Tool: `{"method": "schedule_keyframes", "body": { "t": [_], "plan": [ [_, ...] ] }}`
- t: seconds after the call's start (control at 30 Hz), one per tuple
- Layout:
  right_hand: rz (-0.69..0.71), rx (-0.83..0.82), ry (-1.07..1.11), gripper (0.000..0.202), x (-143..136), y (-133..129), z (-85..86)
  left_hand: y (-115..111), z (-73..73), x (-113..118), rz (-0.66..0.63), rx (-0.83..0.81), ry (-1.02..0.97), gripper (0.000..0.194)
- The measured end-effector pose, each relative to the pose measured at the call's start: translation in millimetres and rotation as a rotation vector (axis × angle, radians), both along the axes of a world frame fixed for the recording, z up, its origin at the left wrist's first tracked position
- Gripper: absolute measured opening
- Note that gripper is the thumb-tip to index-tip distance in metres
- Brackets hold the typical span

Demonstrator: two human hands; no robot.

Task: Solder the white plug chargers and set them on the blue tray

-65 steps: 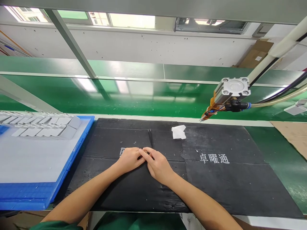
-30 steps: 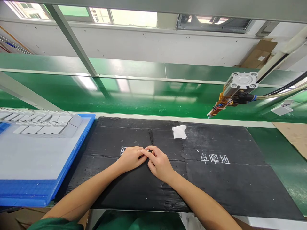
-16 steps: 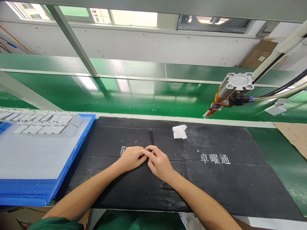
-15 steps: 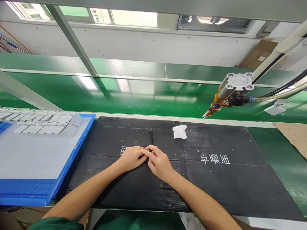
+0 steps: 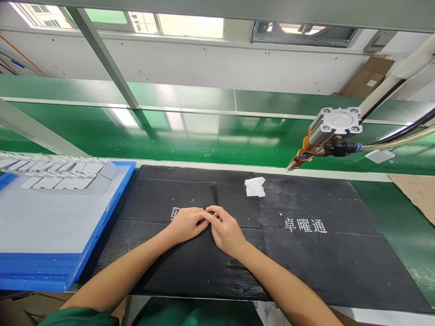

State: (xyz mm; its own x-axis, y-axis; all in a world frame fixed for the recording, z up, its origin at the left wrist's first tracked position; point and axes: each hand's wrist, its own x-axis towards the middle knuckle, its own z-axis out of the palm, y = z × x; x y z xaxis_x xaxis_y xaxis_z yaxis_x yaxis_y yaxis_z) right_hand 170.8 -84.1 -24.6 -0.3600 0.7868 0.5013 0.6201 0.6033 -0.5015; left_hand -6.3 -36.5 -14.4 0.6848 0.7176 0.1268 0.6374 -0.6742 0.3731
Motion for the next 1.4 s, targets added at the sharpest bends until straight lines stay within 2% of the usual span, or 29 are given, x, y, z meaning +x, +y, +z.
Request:
{"method": "schedule_keyframes", "body": {
  "t": [0.7,1.2,1.3,1.4],
  "plan": [
    [-0.021,-0.028,-0.009,0.052,-1.0,-0.5,5.1,0.0,-1.0,0.4,0.012,-0.015,0.028,0.023],
    [-0.018,-0.034,-0.004,0.057,-0.6,-0.8,8.6,-0.6,-2.0,0.3,0.016,-0.051,-0.016,0.023],
    [-0.027,-0.053,0.044,0.055,-1.4,-1.1,9.7,-0.5,-0.3,0.1,0.024,-0.067,-0.035,0.023],
    [-0.033,-0.143,0.18,0.05,-0.3,-0.4,11.5,-0.4,2.9,0.1,0.044,-0.103,-0.078,0.022]
  ]
}}
